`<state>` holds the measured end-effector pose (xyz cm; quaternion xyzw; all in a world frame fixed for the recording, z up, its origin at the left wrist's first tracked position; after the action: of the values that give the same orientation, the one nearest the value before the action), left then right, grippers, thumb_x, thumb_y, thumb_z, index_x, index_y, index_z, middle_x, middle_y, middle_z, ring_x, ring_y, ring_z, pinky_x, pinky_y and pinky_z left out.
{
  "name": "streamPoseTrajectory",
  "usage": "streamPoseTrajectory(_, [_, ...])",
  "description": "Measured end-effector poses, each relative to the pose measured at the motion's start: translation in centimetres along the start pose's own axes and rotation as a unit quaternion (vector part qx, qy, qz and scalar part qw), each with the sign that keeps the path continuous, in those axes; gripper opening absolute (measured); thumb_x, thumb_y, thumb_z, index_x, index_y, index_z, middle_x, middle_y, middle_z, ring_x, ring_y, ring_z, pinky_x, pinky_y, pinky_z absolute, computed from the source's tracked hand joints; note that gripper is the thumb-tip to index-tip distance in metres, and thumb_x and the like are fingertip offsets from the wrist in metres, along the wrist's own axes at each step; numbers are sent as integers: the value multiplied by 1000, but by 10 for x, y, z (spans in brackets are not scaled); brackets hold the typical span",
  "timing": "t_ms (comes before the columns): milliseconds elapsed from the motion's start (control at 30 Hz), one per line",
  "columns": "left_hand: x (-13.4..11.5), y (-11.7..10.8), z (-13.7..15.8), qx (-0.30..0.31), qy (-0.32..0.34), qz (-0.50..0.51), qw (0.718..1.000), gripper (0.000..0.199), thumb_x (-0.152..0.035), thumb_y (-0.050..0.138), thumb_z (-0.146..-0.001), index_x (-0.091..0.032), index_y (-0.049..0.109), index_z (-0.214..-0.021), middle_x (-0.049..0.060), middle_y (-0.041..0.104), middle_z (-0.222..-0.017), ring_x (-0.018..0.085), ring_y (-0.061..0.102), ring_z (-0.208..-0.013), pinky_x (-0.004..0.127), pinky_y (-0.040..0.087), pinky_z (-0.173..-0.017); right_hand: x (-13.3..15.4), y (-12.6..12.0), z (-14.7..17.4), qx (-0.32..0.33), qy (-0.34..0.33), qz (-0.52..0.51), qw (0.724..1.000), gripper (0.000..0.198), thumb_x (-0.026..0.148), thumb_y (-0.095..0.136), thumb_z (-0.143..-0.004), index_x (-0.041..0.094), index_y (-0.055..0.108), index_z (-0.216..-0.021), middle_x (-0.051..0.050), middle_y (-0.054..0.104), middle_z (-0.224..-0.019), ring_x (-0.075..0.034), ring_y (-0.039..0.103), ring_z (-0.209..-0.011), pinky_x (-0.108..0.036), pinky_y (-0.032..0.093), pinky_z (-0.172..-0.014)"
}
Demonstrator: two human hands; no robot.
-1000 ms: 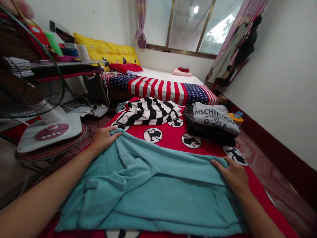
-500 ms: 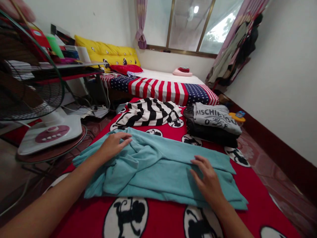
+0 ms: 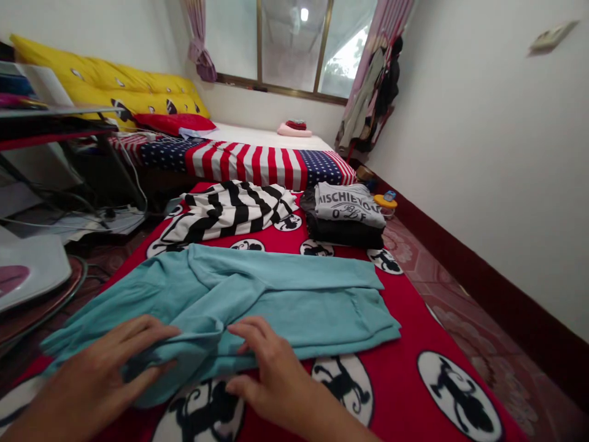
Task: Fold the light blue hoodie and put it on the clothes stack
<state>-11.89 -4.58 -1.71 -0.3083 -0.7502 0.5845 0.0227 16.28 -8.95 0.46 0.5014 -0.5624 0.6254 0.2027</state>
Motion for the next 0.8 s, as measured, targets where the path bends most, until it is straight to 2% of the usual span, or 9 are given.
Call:
streamPoseTrajectory(100, [-28,-3,-3,-20,14,36,999,25,-41,59,-81,-39,66,-105,-2,68,-108,22,66,-97,29,55,-83,7,15,-3,5,-30,-20,999,92,25,83,-66,32,32,-143,-4,43,-141,-18,58,-106,-33,49,-95])
streamPoseTrajectory(167, [-49,-4,-9,-47,43,75,995,22,-37,62,-79,-35,66,-101,-1,69,-103,19,67,-92,25,54,-80,9,25,-5,3,-50,-36,998,101,31,84,-64,30,26,-147,-6,38,-145,-21,52,-118,-35,46,-101])
streamPoseTrajectory(267, [-80,-4,-19,-74,73,142,984,17,-29,64,-78,-30,66,-95,-1,69,-92,16,68,-82,20,53,-72,9,33,-8,-15,-49,-29,998,102,31,84,-63,27,27,-147,-9,42,-141,-24,48,-124,-36,44,-101])
streamPoseTrajectory(333, [-96,-2,-23,-64,69,181,979,12,-28,64,-79,-27,65,-91,-1,68,-87,15,67,-79,20,53,-69,8,30,-9,-41,-22,-11,999,80,25,82,-64,24,46,-135,-6,54,-123,-21,57,-106,-32,48,-89])
streamPoseTrajectory(400, [-104,0,-25,-31,56,210,976,11,-31,65,-82,-26,66,-92,0,69,-86,16,66,-80,22,53,-70,8,18,-7,-74,10,-2,997,42,19,78,-67,22,65,-106,0,60,-95,-16,58,-84,-26,46,-73])
streamPoseTrajectory(467, [-103,2,-26,-9,43,227,973,13,-34,61,-86,-28,67,-95,2,70,-89,18,66,-83,25,54,-72,7,1,0,-98,33,-7,995,17,14,76,-68,21,65,-79,4,55,-75,-12,53,-70,-23,40,-63])
streamPoseTrajectory(533, [-94,3,-27,-12,26,225,974,16,-34,55,-89,-30,68,-99,3,70,-94,19,66,-87,29,55,-76,5,-21,12,-116,45,-17,992,15,14,73,-69,20,60,-70,5,51,-69,-12,49,-65,-22,37,-58])
streamPoseTrajectory(667, [-65,8,-36,-42,11,165,985,25,-23,48,-91,-28,67,-106,5,67,-105,20,64,-98,33,53,-87,0,-65,45,-147,-2,-11,989,12,25,69,-77,23,57,-72,0,57,-77,-17,56,-73,-26,46,-65])
streamPoseTrajectory(800, [-43,22,-55,-25,31,88,995,37,-10,49,-84,-24,64,-115,8,62,-119,23,57,-111,39,48,-97,-13,-105,80,-195,-31,93,976,11,32,71,-75,27,62,-76,-5,66,-94,-26,63,-89,-35,53,-77])
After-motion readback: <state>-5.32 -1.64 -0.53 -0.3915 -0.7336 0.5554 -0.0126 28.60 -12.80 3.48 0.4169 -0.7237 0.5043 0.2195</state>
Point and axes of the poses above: each hand's wrist, its own z-axis away from the middle knuckle, its own y-axis out of the palm, x = y × z, the point moved 2 cm from there along -z, towards the middle knuckle
